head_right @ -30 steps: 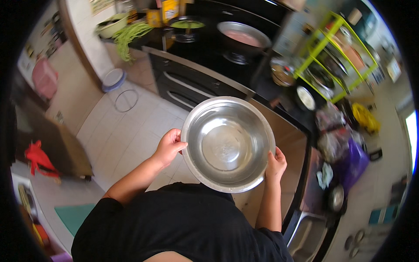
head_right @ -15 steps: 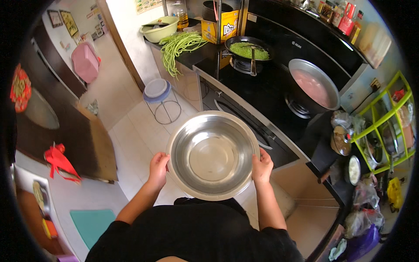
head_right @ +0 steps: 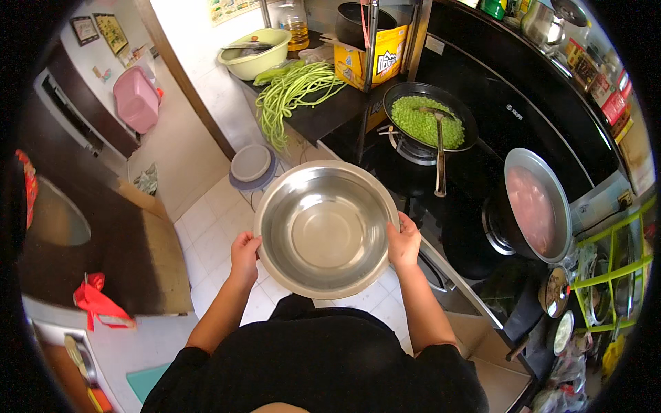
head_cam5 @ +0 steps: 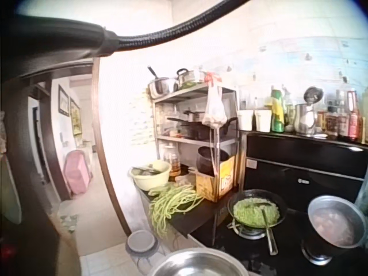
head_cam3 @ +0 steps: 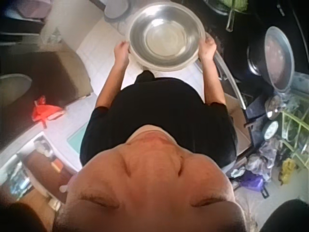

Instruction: The person transfers green soybeans from a bowl into a wok on the stove using a slotted spoon. They stir the beans in the wok, rinse a metal bowl in the sink, and wipe the countertop with a cloth. The person also handles a bowl of ground meat, rinses it under the tap, and covers it with a lid.

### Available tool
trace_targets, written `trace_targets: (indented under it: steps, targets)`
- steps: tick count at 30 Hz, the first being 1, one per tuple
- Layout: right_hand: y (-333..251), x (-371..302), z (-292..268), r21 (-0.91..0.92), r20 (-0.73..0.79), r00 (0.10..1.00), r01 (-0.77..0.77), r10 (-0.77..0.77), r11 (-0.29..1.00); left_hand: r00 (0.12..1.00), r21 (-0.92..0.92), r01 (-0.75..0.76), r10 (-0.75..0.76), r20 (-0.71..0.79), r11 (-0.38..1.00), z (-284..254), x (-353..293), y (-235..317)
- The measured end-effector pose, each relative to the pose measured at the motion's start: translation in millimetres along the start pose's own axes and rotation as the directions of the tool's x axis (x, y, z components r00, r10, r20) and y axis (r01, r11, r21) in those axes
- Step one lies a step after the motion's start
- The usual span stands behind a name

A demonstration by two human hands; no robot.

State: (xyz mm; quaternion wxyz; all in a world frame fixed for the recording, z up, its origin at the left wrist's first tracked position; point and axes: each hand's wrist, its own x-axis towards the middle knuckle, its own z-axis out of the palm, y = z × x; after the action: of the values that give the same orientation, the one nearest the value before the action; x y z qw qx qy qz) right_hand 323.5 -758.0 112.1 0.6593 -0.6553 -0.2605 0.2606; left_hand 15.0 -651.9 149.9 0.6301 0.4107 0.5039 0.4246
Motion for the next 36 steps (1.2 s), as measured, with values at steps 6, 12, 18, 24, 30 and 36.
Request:
trace_targets:
  steps: [6,12,18,24,30,36]
  targets:
    - [-17.8,46.3,63.6,-0.067,-0.112,0.991,-0.077,0.069,0.995,0.993,-0.047,-0.059,0.063,0.096,0.997,7.3,126.4,14.5]
    - [8.2,85.0,111.0,-0.051,-0.311,0.950,-0.036,0.018,0.998,0.969,0.005,-0.009,0.007,0.246,1.000,23.5,241.2,35.6]
    - [8.9,134.3,150.1,-0.018,-0.385,0.918,-0.112,0.096,0.994,0.967,0.041,0.009,-0.019,0.255,0.999,45.7,331.0,39.0]
    - [32.1,172.9,172.6,0.034,-0.452,0.890,-0.054,0.064,0.998,0.976,0.065,0.014,-0.028,0.215,0.998,80.0,384.7,50.3]
    - [28.6,196.0,189.9,-0.108,-0.506,0.861,-0.112,0.042,0.988,0.958,0.104,0.012,-0.041,0.282,0.994,98.2,427.6,51.5]
    - [15.0,212.7,201.2,-0.229,-0.541,0.841,-0.153,0.005,0.961,0.897,0.263,-0.050,-0.072,0.435,0.964,122.2,477.6,54.4]
